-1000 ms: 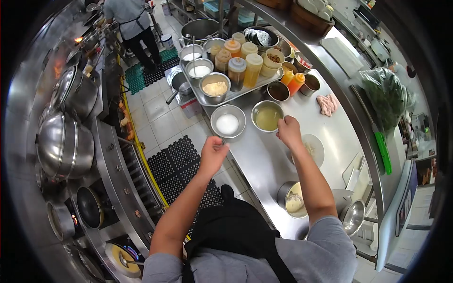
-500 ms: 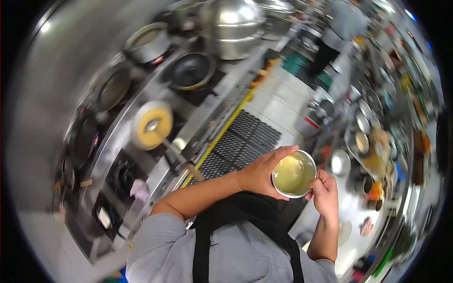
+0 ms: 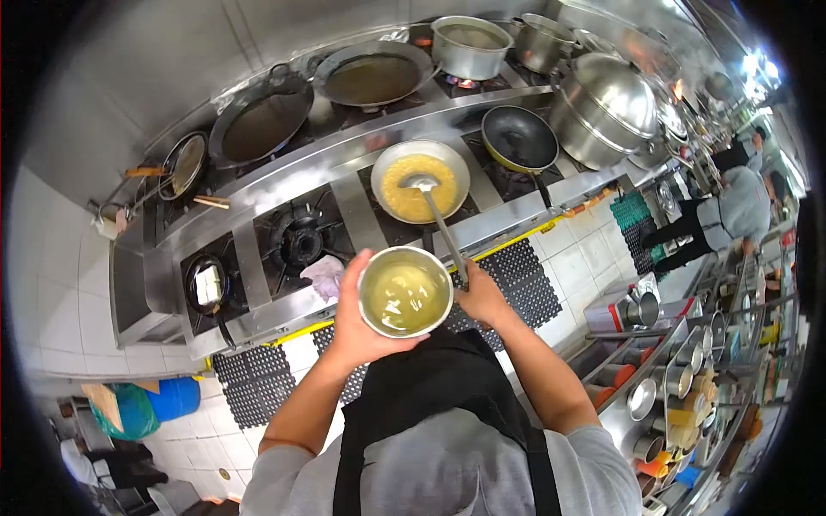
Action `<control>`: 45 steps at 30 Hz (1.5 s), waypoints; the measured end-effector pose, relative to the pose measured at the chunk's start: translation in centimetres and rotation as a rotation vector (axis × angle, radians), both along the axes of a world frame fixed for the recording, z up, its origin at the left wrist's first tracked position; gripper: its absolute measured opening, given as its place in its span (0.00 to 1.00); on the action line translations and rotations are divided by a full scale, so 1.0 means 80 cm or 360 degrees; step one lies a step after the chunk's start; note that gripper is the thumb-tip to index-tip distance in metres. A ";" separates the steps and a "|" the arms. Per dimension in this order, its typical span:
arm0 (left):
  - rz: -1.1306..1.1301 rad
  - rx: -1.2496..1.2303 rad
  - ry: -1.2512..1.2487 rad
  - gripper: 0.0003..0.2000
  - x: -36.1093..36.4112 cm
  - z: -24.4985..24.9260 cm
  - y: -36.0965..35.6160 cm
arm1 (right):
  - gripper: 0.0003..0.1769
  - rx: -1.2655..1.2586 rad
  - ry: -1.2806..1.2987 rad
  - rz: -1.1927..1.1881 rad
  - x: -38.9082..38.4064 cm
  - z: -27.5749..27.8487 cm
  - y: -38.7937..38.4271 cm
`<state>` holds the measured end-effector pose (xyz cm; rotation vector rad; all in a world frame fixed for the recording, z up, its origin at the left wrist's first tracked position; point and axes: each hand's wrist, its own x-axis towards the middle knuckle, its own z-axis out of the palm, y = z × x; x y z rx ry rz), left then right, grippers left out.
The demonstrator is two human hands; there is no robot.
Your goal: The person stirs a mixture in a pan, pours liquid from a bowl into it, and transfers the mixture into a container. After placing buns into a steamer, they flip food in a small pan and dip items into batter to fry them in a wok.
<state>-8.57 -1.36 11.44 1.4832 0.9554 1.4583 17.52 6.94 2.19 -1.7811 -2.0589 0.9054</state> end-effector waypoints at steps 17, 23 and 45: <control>0.1041 -0.0112 0.0107 0.71 -0.043 -0.027 -0.017 | 0.29 0.0071 -0.0112 0.0006 0.054 -0.025 0.110; 0.1213 -0.0100 0.0187 0.72 0.001 -0.031 0.007 | 0.30 -0.0022 -0.0445 0.0354 0.074 0.006 0.126; 0.1292 -0.0158 0.0210 0.69 0.039 -0.045 0.019 | 0.23 0.0180 -0.0252 0.0393 0.181 0.005 0.150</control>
